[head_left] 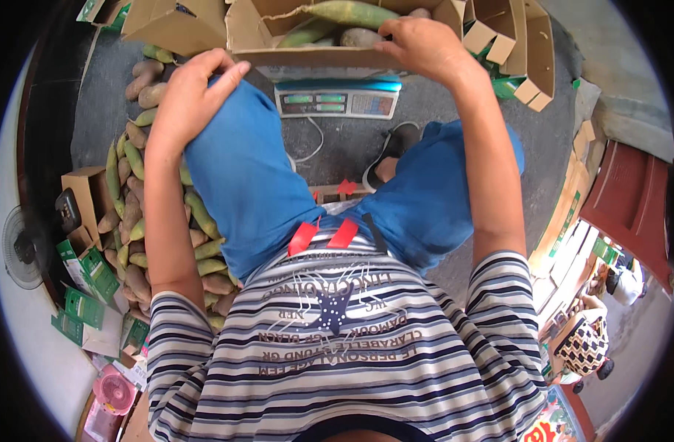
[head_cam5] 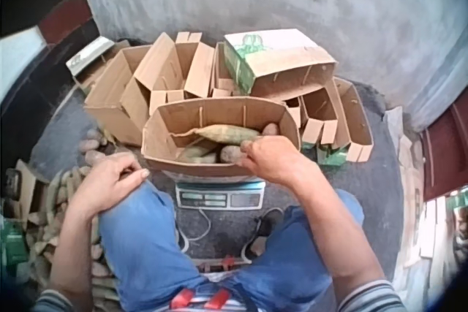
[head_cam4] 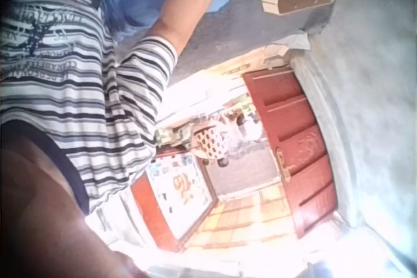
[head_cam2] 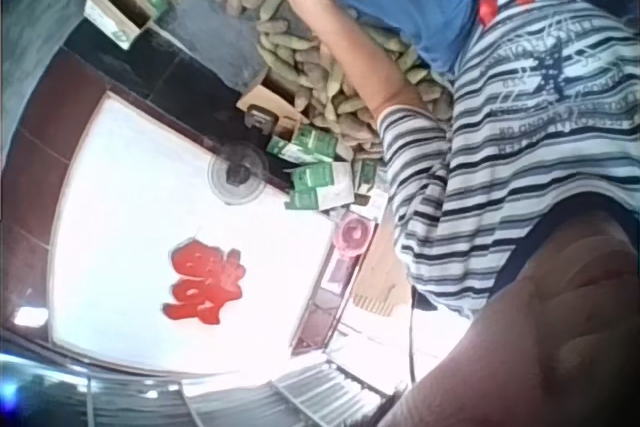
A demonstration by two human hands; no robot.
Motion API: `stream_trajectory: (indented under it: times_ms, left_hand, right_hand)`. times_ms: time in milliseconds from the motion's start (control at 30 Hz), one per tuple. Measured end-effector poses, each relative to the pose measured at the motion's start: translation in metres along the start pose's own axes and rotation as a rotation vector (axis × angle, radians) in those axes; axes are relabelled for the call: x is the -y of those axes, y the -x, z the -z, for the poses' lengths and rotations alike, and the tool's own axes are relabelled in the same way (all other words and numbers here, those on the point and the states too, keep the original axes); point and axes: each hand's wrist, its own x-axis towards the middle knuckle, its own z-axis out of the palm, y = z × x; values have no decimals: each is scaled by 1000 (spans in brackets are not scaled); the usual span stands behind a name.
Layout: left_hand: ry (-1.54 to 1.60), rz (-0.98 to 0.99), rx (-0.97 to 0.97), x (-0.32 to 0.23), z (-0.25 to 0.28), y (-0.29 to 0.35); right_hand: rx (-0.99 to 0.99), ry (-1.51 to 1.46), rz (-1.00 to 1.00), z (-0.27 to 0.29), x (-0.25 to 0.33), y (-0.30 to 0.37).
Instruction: Sorting and weighing produce into cardboard boxes.
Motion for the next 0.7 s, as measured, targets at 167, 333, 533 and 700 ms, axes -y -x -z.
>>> stream_trajectory:
  times_ms: [167,333,533,700]
  left_hand:
    - [-265,-226,-22,-28,-14,-15]
    - [-474,-341,161,-40,-69,-64]
    - [-444,-335,286,-14,-111,-89]
    - [-382,-407,262,-17,-116,-98]
  right_hand:
    - [-381,-36,0,6,-9,-10]
    - [-532,-61,39,7,-9,-59]
    - [-421,98,63,-35,-52,-118]
    - [-127,113,-188,-43,-68,-130]
